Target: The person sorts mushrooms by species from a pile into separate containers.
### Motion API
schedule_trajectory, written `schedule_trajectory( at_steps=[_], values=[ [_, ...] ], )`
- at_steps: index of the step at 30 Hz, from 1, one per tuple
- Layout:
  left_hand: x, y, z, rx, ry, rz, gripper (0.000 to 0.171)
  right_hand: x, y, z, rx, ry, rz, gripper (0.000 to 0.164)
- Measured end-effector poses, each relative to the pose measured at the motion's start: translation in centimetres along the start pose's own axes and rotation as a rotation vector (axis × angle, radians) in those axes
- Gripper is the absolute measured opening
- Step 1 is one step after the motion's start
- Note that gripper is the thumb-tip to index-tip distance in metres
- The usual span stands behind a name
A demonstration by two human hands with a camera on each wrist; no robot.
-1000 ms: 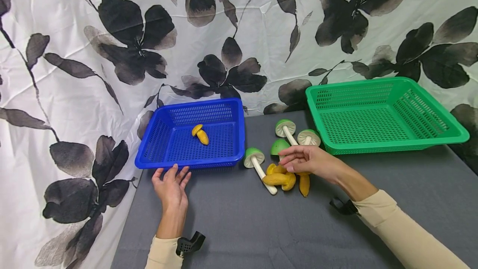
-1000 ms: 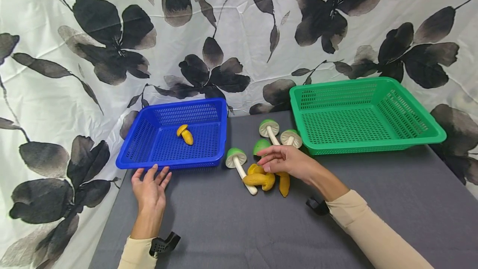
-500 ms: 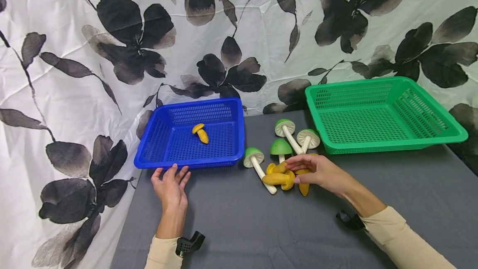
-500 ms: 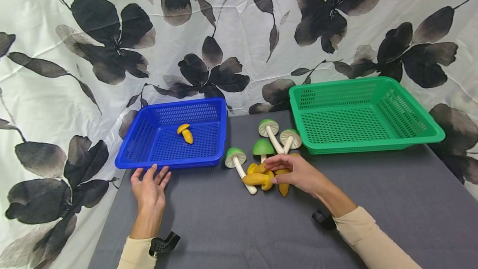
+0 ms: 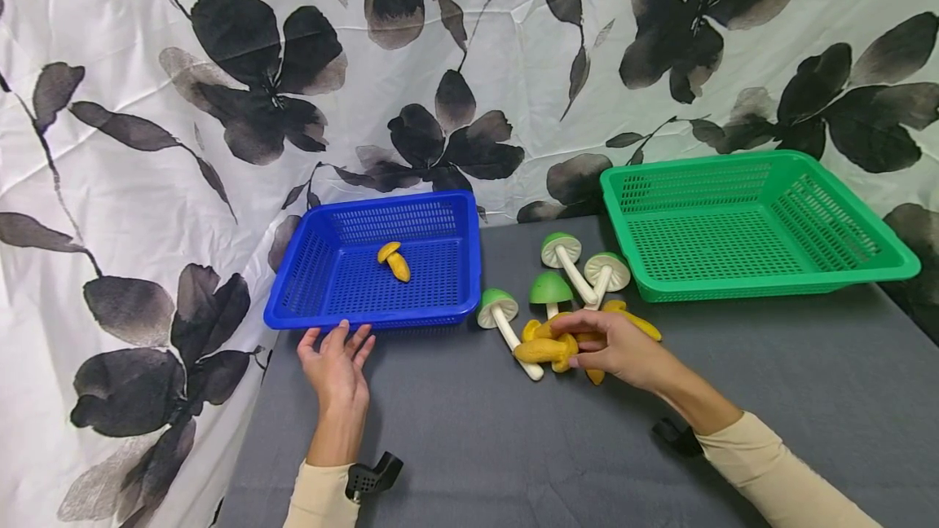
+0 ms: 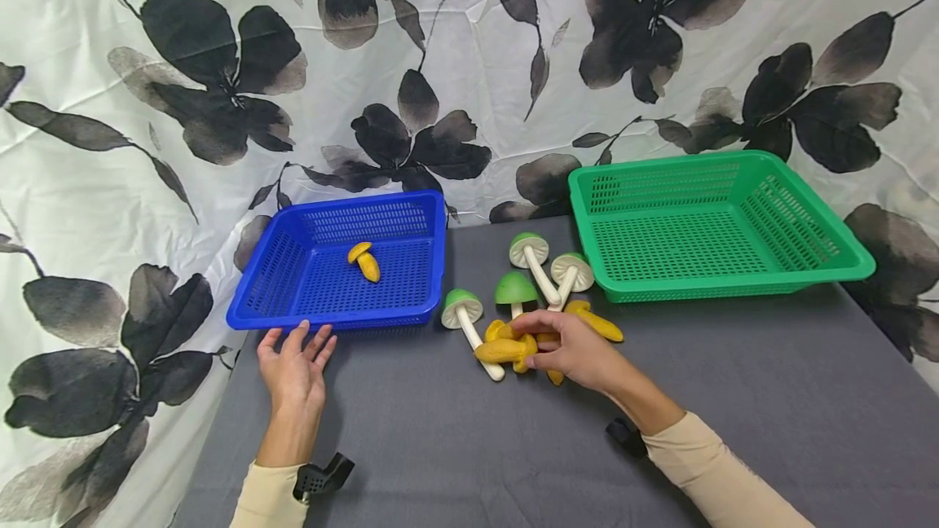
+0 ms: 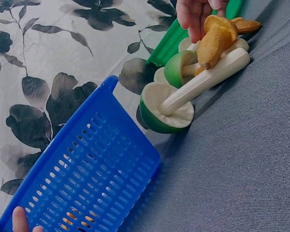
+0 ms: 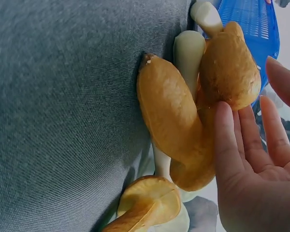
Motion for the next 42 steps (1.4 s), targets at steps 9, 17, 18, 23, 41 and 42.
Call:
schedule_trajectory(
  at_steps=[9, 17, 18, 23, 41, 42],
  values=[
    [0.0, 0.0, 0.0, -0.001, 0.001, -0.006, 0.054, -0.1, 0.2, 1.0, -0.053, -0.209, -0.115, 0.054],
    [0.1, 0.0, 0.0, -0.003, 0.009, -0.008, 0.053, 0.2, 0.0, 1.6, -0.16, -0.618, -0.236, 0.054],
    [0.1, 0.0, 0.0, -0.004, 0.009, -0.007, 0.053, 0.2, 0.0, 1.6, -0.163, -0.643, -0.226, 0.054],
    [0.1, 0.0, 0.0, -0.009, 0.008, 0.001, 0.051, 0.3, -0.2, 1.8, -0.167, -0.682, -0.208, 0.053],
    [0.1, 0.1, 0.0, -0.015, 0.016, 0.002, 0.049, 0.1, -0.5, 2.0, -0.137, -0.687, -0.288, 0.048],
    [0.1, 0.1, 0.0, -0.013, 0.016, 0.002, 0.049, 0.1, -0.5, 1.9, -0.14, -0.68, -0.293, 0.046]
  ],
)
Point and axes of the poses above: each hand's wrist, its own y-axis towards the middle knuckle, its own z-axis out of the palm, x = y × z, the point moved 3 cm from there along y, towards the middle knuckle, and after that the axes turned 1 degree about -x, right-handed, at the moved point
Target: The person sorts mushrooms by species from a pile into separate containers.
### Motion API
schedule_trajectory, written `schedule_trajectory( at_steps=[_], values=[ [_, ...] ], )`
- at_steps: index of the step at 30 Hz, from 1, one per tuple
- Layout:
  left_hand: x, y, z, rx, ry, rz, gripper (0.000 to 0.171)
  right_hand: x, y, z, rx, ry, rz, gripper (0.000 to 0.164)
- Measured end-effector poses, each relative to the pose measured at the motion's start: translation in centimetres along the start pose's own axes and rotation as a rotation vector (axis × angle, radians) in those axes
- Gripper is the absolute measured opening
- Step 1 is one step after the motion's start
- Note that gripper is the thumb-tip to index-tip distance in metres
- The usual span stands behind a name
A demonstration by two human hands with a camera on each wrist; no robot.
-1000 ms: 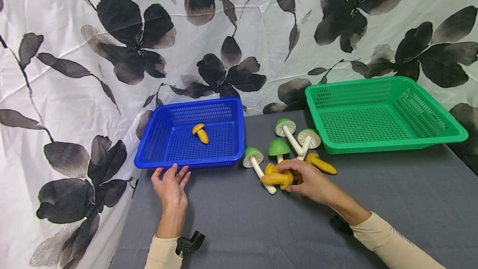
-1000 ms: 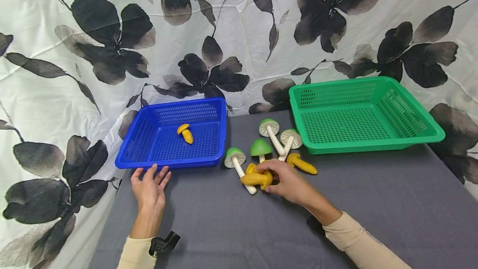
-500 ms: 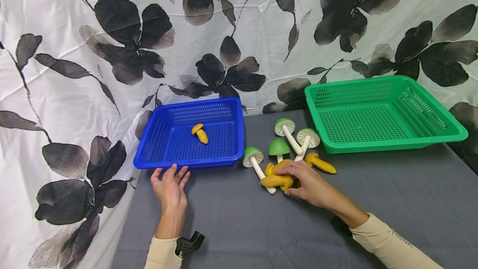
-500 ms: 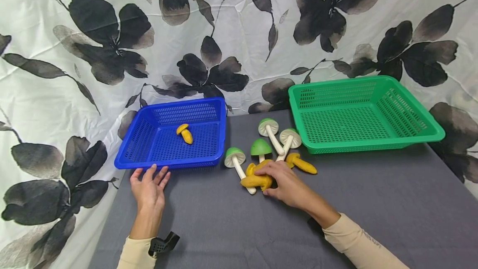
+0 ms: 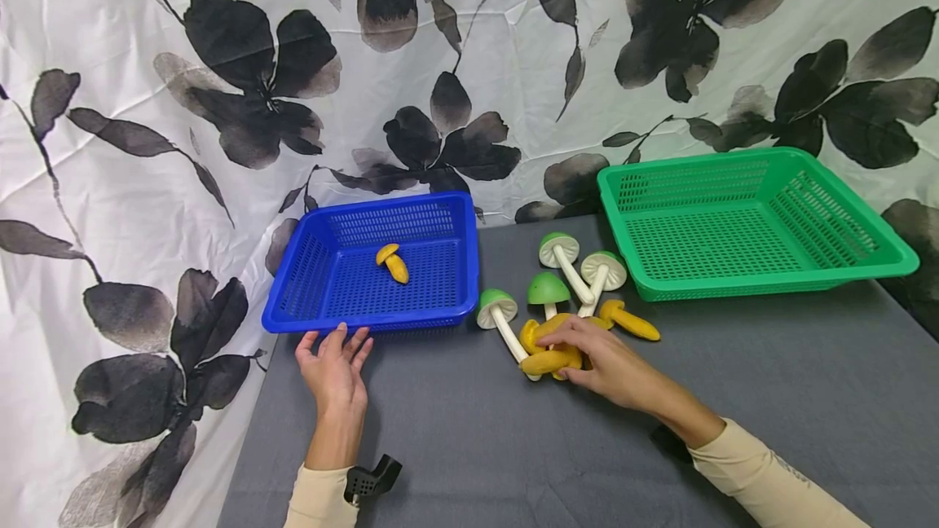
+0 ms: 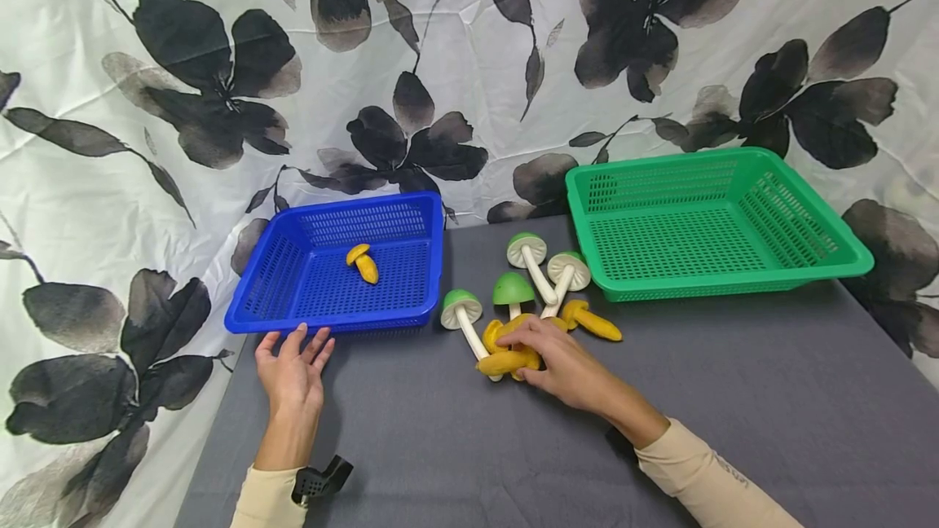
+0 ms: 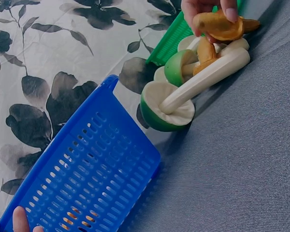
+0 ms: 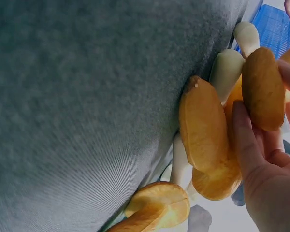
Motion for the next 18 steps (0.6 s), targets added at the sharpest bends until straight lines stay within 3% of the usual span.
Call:
schedule_trajectory(
  at_steps=[10, 18],
  values=[
    [-0.01, 0.0, 0.0, 0.003, 0.002, 0.0, 0.053, -0.03, 0.15, 0.22, -0.023, 0.003, -0.086, 0.032],
    [-0.03, -0.02, -0.01, -0.002, -0.005, 0.0, 0.053, -0.37, -0.01, 0.24, -0.038, 0.036, -0.068, 0.033]
  ],
)
Point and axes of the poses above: each hand's wrist, its own y-axis towards the middle knuckle, its own z-axis out of the palm, x = y × z, the point moved 3 cm from there along y, towards the middle knuckle, and after that the axes turned 1 degree about -x, right-handed, at the moved point
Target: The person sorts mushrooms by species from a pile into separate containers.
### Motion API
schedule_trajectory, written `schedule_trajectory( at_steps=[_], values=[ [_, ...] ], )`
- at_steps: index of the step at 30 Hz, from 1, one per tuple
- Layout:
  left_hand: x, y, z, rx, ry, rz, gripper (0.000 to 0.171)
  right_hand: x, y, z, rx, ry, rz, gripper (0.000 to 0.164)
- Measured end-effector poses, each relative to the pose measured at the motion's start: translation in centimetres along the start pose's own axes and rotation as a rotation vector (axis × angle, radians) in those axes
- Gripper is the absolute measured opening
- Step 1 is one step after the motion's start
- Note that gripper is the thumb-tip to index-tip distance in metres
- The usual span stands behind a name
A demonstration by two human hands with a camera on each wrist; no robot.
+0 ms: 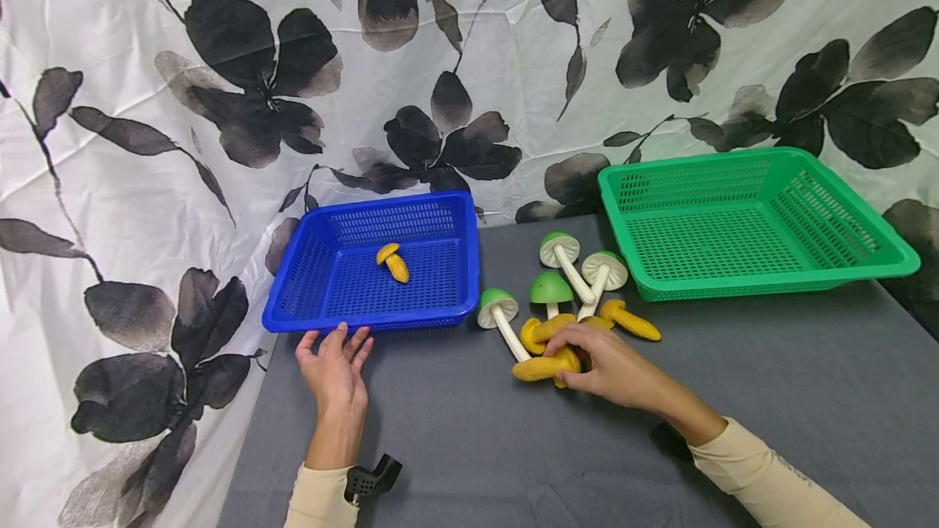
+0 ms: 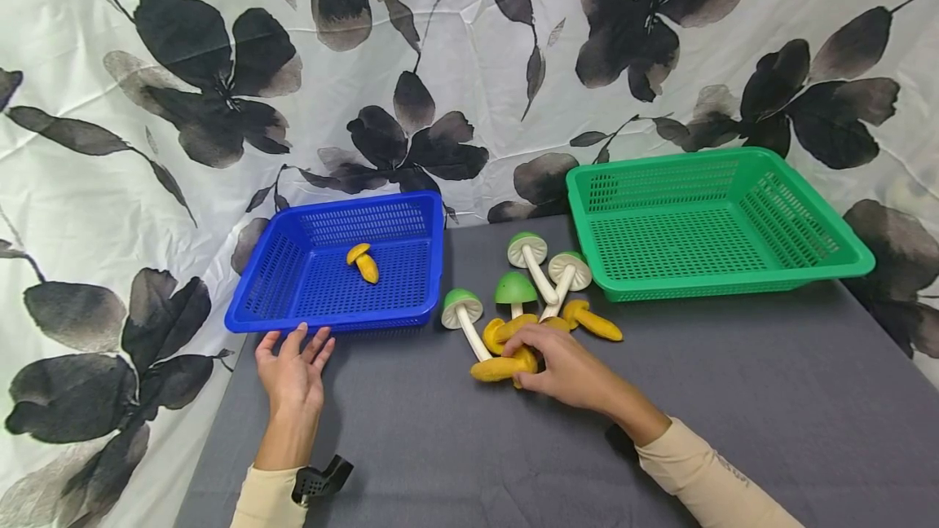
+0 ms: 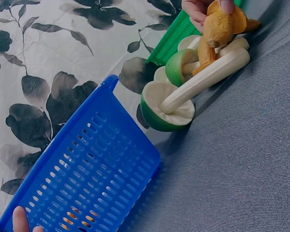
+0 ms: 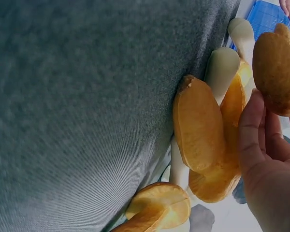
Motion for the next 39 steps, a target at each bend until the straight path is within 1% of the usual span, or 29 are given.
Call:
schedule_trajectory(
  at_steps=[4, 7, 10, 12, 14, 18, 21, 26, 30, 32, 35, 39],
  values=[
    [-0.06, -0.01, 0.02, 0.001, -0.009, -0.001, 0.053, -0.1, -0.05, -0.08, 0.018, -0.001, 0.008, 0.033],
    [-0.12, -0.05, 0.04, 0.002, -0.006, -0.002, 0.052, -0.12, -0.04, -0.05, 0.061, 0.003, 0.015, 0.035],
    [-0.1, -0.05, 0.06, 0.004, -0.003, -0.003, 0.053, 0.01, -0.01, -0.08, 0.101, 0.032, 0.023, 0.037],
    [-0.05, -0.03, 0.07, 0.004, -0.001, -0.002, 0.054, 0.1, 0.01, -0.13, 0.113, 0.056, 0.027, 0.038],
    [-0.01, 0.0, 0.08, 0.004, -0.002, -0.002, 0.054, 0.19, 0.03, -0.21, 0.103, 0.071, 0.035, 0.04],
    [0.03, -0.02, 0.08, 0.0, -0.001, -0.005, 0.052, 0.16, 0.15, -0.34, 0.055, 0.102, 0.053, 0.041],
    [0.0, -0.07, 0.07, -0.003, 0.001, -0.003, 0.051, 0.01, 0.3, -0.43, 0.029, 0.173, 0.084, 0.044],
    [0.02, -0.07, -0.04, -0.008, 0.007, 0.002, 0.051, -0.22, 0.39, -0.64, 0.031, 0.317, 0.18, 0.046],
    [0.03, -0.1, -0.12, -0.008, 0.007, -0.001, 0.05, -0.21, 0.37, -0.73, 0.058, 0.382, 0.263, 0.044],
    [0.02, -0.12, -0.14, -0.009, 0.005, -0.004, 0.051, -0.19, 0.38, -0.76, 0.062, 0.395, 0.291, 0.044],
    [0.01, -0.12, -0.15, -0.005, 0.003, -0.008, 0.053, -0.23, 0.43, -0.79, 0.042, 0.386, 0.315, 0.046],
    [-0.01, -0.18, -0.1, 0.003, 0.005, -0.011, 0.054, -0.39, 0.45, -0.86, 0.009, 0.389, 0.323, 0.046]
  ],
)
Point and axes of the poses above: each hand's wrist, its own y-axis towards the middle knuckle, its own z-axis out of the palm, x = y × z, the point moved 3 cm from there along y, towards the middle knuckle, and after that the axes turned 1 degree about -x, right-handed, at the moved point
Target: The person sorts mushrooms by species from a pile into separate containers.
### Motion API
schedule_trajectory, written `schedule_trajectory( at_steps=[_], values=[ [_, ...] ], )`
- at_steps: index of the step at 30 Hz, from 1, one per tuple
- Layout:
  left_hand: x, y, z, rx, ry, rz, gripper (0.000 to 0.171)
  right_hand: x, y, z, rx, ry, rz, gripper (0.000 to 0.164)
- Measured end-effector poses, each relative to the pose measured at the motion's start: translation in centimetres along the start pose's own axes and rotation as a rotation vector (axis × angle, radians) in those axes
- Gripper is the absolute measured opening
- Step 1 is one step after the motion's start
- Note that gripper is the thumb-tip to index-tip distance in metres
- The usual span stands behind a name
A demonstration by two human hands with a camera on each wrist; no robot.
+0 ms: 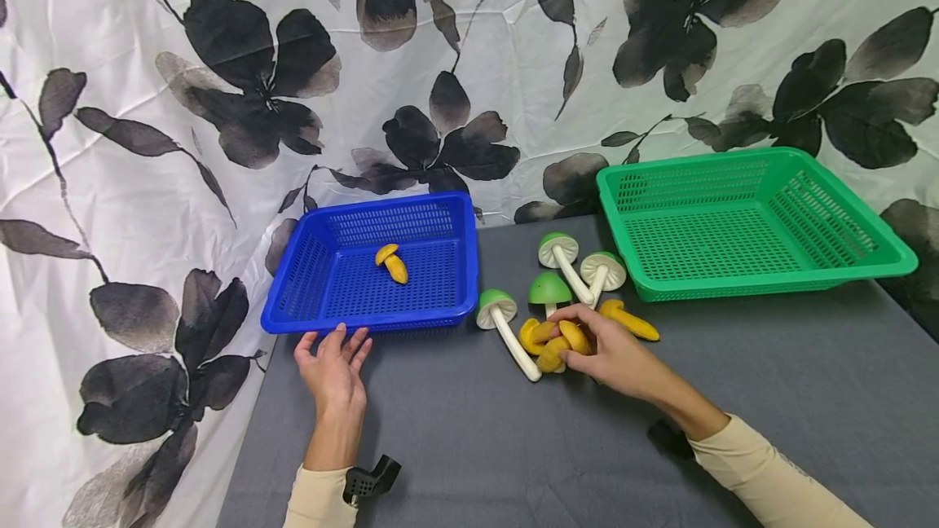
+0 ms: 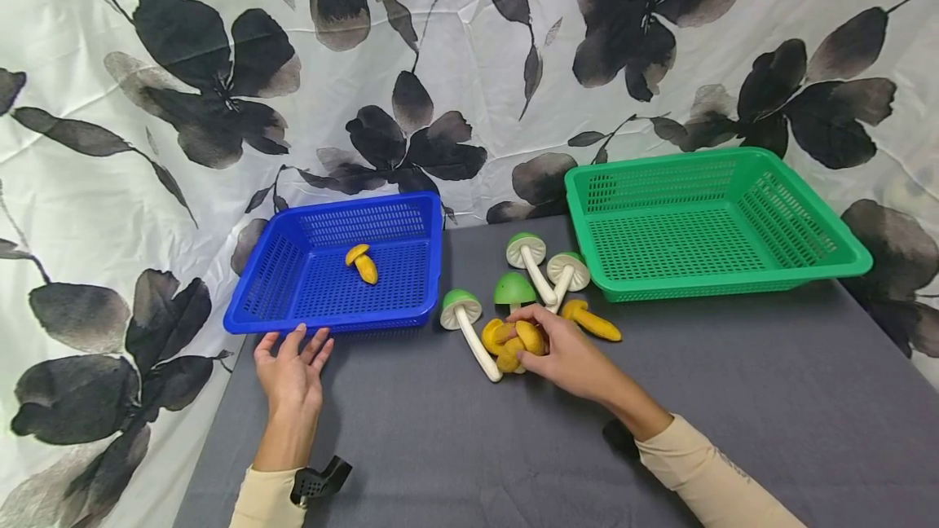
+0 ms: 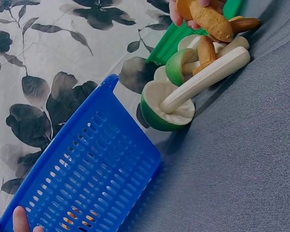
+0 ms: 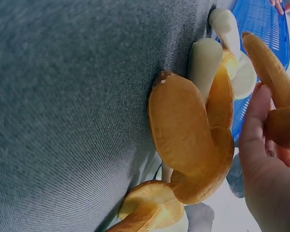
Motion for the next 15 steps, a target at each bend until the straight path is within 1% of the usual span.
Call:
schedule_trajectory(
  at_steps=[1, 5, 8, 9, 11, 15],
  values=[
    [-0.01, -0.02, 0.01, 0.0, 0.0, -0.001, 0.054, 0.0, 0.0, -0.05, -0.003, 0.008, -0.002, 0.046],
    [-0.07, -0.08, 0.05, 0.001, 0.001, -0.004, 0.053, 0.1, -0.01, -0.35, -0.02, -0.03, -0.036, 0.049],
    [-0.1, -0.09, 0.05, 0.002, 0.0, -0.004, 0.053, 0.3, -0.03, -0.55, -0.018, -0.058, -0.047, 0.054],
    [-0.12, -0.08, 0.05, 0.004, -0.001, -0.004, 0.053, 0.35, -0.04, -0.58, -0.012, -0.053, -0.043, 0.056],
    [-0.12, -0.09, 0.06, 0.004, 0.003, -0.005, 0.053, 0.44, -0.01, -0.61, -0.002, -0.025, -0.02, 0.058],
    [-0.11, -0.05, 0.1, 0.004, 0.004, -0.007, 0.052, 0.36, 0.16, -0.59, 0.023, 0.118, 0.058, 0.057]
  ],
)
Point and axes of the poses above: each hand's wrist, its own y-axis towards the middle knuckle, its own z-axis out of the palm, x = y × z, the point moved 3 cm from there along y, towards the middle knuckle, and after that the axes turned 1 degree about -x, right-handed, at the moved point
